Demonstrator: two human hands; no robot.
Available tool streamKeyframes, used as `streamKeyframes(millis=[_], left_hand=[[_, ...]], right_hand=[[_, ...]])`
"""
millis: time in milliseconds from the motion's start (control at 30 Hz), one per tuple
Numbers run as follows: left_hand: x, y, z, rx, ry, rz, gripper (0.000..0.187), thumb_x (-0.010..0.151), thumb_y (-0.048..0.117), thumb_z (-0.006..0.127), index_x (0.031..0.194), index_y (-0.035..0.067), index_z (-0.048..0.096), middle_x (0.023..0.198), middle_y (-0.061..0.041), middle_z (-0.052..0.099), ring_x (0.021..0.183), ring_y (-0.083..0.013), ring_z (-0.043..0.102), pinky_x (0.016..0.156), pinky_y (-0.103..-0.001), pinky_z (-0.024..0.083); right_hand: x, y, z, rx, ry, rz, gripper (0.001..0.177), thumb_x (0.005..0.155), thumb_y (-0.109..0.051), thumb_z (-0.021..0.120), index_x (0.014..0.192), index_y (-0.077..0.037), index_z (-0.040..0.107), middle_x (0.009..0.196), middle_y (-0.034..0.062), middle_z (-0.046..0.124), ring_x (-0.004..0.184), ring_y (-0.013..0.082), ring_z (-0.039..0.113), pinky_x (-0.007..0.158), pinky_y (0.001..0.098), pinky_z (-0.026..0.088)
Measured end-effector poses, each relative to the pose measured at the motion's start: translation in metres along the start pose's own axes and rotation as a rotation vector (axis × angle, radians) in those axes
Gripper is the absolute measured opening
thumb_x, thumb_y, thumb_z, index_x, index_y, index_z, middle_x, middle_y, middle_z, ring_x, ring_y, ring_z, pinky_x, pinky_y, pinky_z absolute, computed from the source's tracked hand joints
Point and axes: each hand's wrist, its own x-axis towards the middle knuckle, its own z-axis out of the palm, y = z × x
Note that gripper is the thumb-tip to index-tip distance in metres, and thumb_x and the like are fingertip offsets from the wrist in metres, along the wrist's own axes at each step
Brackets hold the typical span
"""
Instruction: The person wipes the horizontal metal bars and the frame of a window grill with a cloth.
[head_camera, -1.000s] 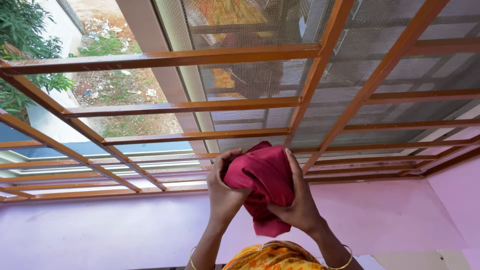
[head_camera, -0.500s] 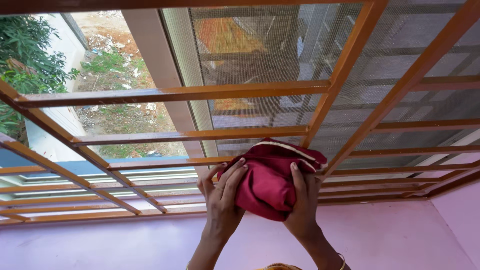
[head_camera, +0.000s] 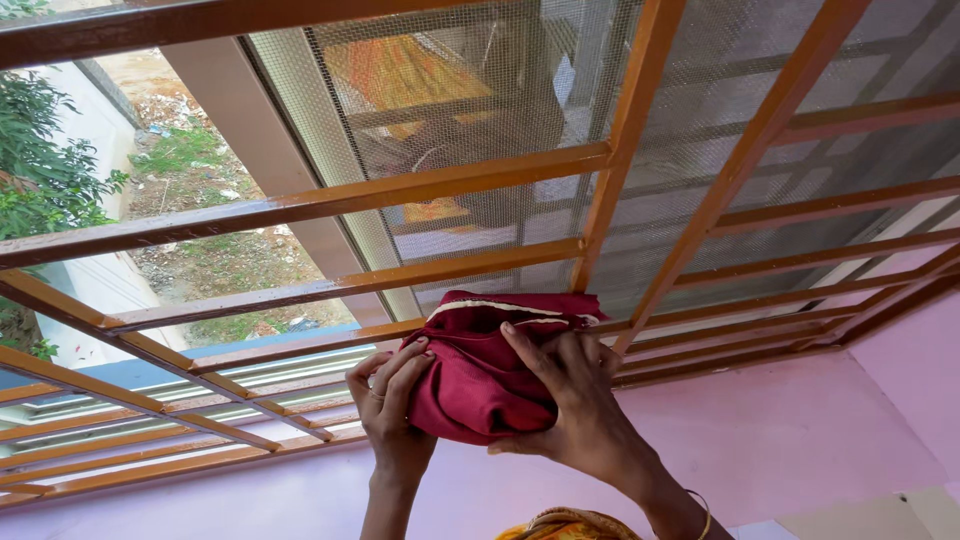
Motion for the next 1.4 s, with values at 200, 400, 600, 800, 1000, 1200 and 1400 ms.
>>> streamKeyframes(millis=[200, 400, 600, 800, 1000, 1200, 1400], left_hand=[[-0.003, 0.027, 0.017, -0.610, -0.118, 0.060, 0.033, 0.067, 0.020, 0.089, 0.096, 0.016, 0.074, 0.108, 0.002, 0.077, 0.099, -0.0161, 0.062, 0.096, -0.035, 0.042], [0.011, 0.059, 0.037, -0.689, -0.342, 0.093, 0.044, 0.069, 0.019, 0.083, 0.111, 0.013, 0.072, 0.122, -0.002, 0.072, 0.114, -0.0187, 0.060, 0.102, -0.040, 0.041], [0.049, 0.047, 0.027, -0.027, -0.097, 0.259, 0.047, 0.093, 0.015, 0.071, 0.139, 0.017, 0.060, 0.156, -0.008, 0.045, 0.148, -0.0301, 0.037, 0.121, -0.047, 0.036], [0.070, 0.032, 0.035, 0.333, -0.045, 0.119, 0.049, 0.100, 0.028, 0.069, 0.146, 0.014, 0.057, 0.160, -0.012, 0.039, 0.151, -0.0371, 0.026, 0.121, -0.053, 0.022], [0.006, 0.001, 0.091, 0.385, -0.095, 0.091, 0.048, 0.103, 0.032, 0.062, 0.150, 0.025, 0.055, 0.163, -0.017, 0.033, 0.154, -0.0399, 0.018, 0.124, -0.053, 0.008], [-0.031, -0.030, 0.128, 0.497, -0.061, 0.166, 0.057, 0.100, 0.042, 0.068, 0.153, 0.026, 0.053, 0.165, -0.008, 0.035, 0.155, -0.0357, 0.018, 0.124, -0.052, -0.001], [-0.018, 0.014, 0.108, 0.268, -0.170, -0.047, 0.076, 0.087, 0.048, 0.073, 0.153, 0.019, 0.048, 0.160, -0.005, 0.041, 0.153, -0.0385, 0.017, 0.122, -0.056, -0.001]], right_hand=[[-0.026, 0.019, 0.006, -0.029, 0.373, -0.208, 0.099, 0.069, -0.051, 0.083, 0.152, -0.023, 0.037, 0.147, 0.0322, 0.035, 0.141, 0.0513, 0.028, 0.120, 0.0596, 0.019], [-0.063, 0.059, 0.065, 0.584, 0.396, 0.000, 0.076, 0.091, -0.048, 0.069, 0.151, -0.013, 0.036, 0.144, 0.0258, 0.044, 0.134, 0.0424, 0.044, 0.115, 0.0535, 0.036], [-0.049, 0.101, 0.030, 0.317, 0.743, -0.039, 0.058, 0.114, -0.045, 0.054, 0.150, -0.004, 0.035, 0.141, 0.0194, 0.052, 0.127, 0.0334, 0.060, 0.111, 0.0474, 0.053], [0.011, 0.112, 0.003, -0.178, 0.978, -0.139, 0.057, 0.109, -0.026, 0.059, 0.158, -0.019, 0.032, 0.143, 0.0239, 0.048, 0.127, 0.0402, 0.054, 0.113, 0.0526, 0.046], [-0.024, 0.110, 0.069, -0.229, 0.801, -0.153, 0.064, 0.098, -0.020, 0.066, 0.154, -0.018, 0.035, 0.131, 0.0203, 0.061, 0.113, 0.0396, 0.061, 0.099, 0.0532, 0.045], [-0.043, 0.105, 0.073, -0.184, 0.595, 0.003, 0.070, 0.087, -0.022, 0.074, 0.151, -0.022, 0.045, 0.120, 0.0126, 0.066, 0.107, 0.0343, 0.063, 0.098, 0.0491, 0.044], [-0.016, 0.070, -0.016, -0.140, 0.525, -0.116, 0.087, 0.081, -0.034, 0.083, 0.152, -0.023, 0.034, 0.144, 0.0259, 0.042, 0.133, 0.0421, 0.042, 0.109, 0.0534, 0.032]])
